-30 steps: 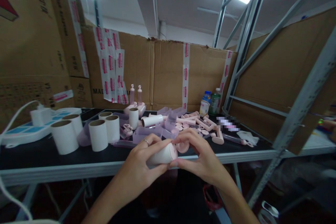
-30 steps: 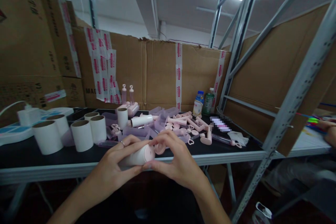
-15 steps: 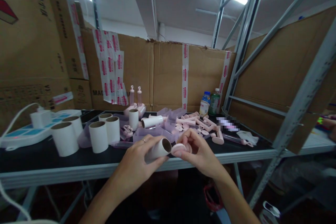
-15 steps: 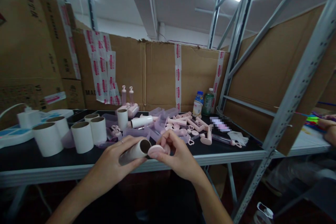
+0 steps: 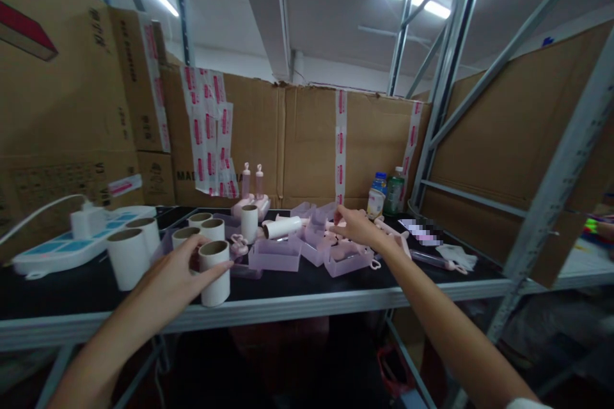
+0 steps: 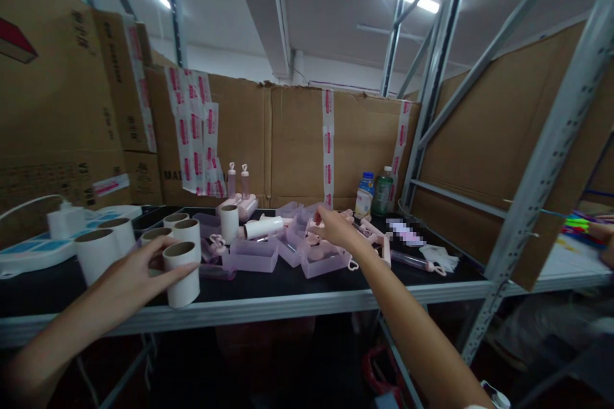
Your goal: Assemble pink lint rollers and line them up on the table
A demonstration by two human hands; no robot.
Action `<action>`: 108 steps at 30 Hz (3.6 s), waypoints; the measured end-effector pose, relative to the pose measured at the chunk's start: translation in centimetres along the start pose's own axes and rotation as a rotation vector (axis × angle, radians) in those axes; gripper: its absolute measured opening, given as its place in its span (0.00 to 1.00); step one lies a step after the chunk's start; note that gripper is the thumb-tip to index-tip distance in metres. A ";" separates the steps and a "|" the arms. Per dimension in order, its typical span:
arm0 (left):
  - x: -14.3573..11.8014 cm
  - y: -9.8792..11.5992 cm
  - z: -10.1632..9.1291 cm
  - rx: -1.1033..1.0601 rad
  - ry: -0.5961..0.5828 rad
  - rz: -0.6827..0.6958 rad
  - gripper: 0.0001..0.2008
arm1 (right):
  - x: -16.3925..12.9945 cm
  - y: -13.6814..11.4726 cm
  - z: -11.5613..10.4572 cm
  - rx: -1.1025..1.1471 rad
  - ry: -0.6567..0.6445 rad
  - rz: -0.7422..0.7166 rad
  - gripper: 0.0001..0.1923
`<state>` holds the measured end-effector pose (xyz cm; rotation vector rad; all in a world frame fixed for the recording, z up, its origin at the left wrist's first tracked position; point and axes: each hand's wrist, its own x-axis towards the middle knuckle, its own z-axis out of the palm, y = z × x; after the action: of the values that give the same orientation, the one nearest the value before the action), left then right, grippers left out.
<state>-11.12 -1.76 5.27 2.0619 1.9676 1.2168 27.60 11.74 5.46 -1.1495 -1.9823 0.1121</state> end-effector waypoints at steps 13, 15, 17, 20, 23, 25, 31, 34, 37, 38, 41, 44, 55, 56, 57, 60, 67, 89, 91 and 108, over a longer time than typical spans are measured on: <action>-1.0 3.9 0.4 0.440 -0.005 0.007 0.28 | -7.7 6.6 -10.7 -0.215 0.114 0.123 0.13; -1.1 4.0 0.4 0.462 -0.010 0.004 0.25 | -10.2 8.5 -11.9 -0.283 0.122 0.201 0.13; -1.2 4.1 0.4 0.485 -0.031 0.001 0.23 | -12.3 10.3 -12.4 -0.333 0.109 0.267 0.13; -1.3 4.6 0.4 0.517 -0.058 -0.013 0.19 | -14.1 12.3 -11.6 -0.360 0.083 0.319 0.15; -1.3 4.9 0.4 0.507 -0.088 -0.032 0.19 | -14.4 13.4 -9.9 -0.344 0.053 0.317 0.14; -1.3 4.8 0.3 0.503 -0.083 -0.061 0.20 | -14.2 13.9 -9.0 -0.330 0.049 0.304 0.12; -1.4 5.0 -0.6 0.461 -0.058 -0.108 0.21 | -14.4 14.6 -8.5 -0.271 0.105 0.262 0.11; -1.8 5.7 -1.3 0.480 -0.029 -0.139 0.17 | -14.9 14.1 -9.7 -0.252 0.184 0.246 0.10; -2.7 6.6 -1.8 0.418 0.081 -0.093 0.14 | -15.3 12.3 -11.6 -0.242 0.317 0.221 0.11; -3.1 7.0 -1.8 0.359 0.130 -0.044 0.15 | -15.4 11.3 -12.1 -0.235 0.368 0.209 0.13; -4.3 8.6 -1.7 0.138 0.247 0.106 0.19 | -15.3 7.5 -13.0 -0.158 0.495 0.150 0.15; -5.4 10.9 -1.0 -0.094 0.167 0.225 0.19 | -14.9 2.3 -12.2 0.185 0.544 0.032 0.17; -9.3 14.5 4.2 -0.723 -0.072 0.434 0.39 | -13.8 -14.6 -2.4 1.155 -0.117 -0.198 0.19; -9.4 14.6 4.4 -0.774 -0.069 0.434 0.38 | -13.6 -15.0 -2.1 1.134 -0.172 -0.195 0.18; -9.5 14.7 4.6 -0.813 -0.065 0.435 0.35 | -13.4 -15.1 -1.9 1.086 -0.201 -0.198 0.16; -9.6 14.4 4.5 -0.849 -0.041 0.358 0.27 | -12.8 -13.6 -2.2 0.938 -0.071 -0.164 0.10; -9.4 13.0 4.2 -0.560 -0.048 0.463 0.15 | -14.4 -12.1 -5.1 0.688 0.006 -0.279 0.29; -8.2 12.2 3.6 -0.223 0.054 0.574 0.24 | -13.7 -14.7 -3.5 0.553 -0.051 -0.354 0.17; -8.2 12.1 3.5 -0.243 0.025 0.572 0.24 | -13.7 -14.6 -3.5 0.556 -0.044 -0.361 0.18; -6.1 8.4 3.8 -0.084 0.097 0.456 0.25 | -12.3 -8.3 -7.2 0.493 0.248 -0.130 0.22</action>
<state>-1.34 -6.82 4.06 2.5356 1.4863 1.4638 29.88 -4.59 6.42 -0.6792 -1.6763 0.3518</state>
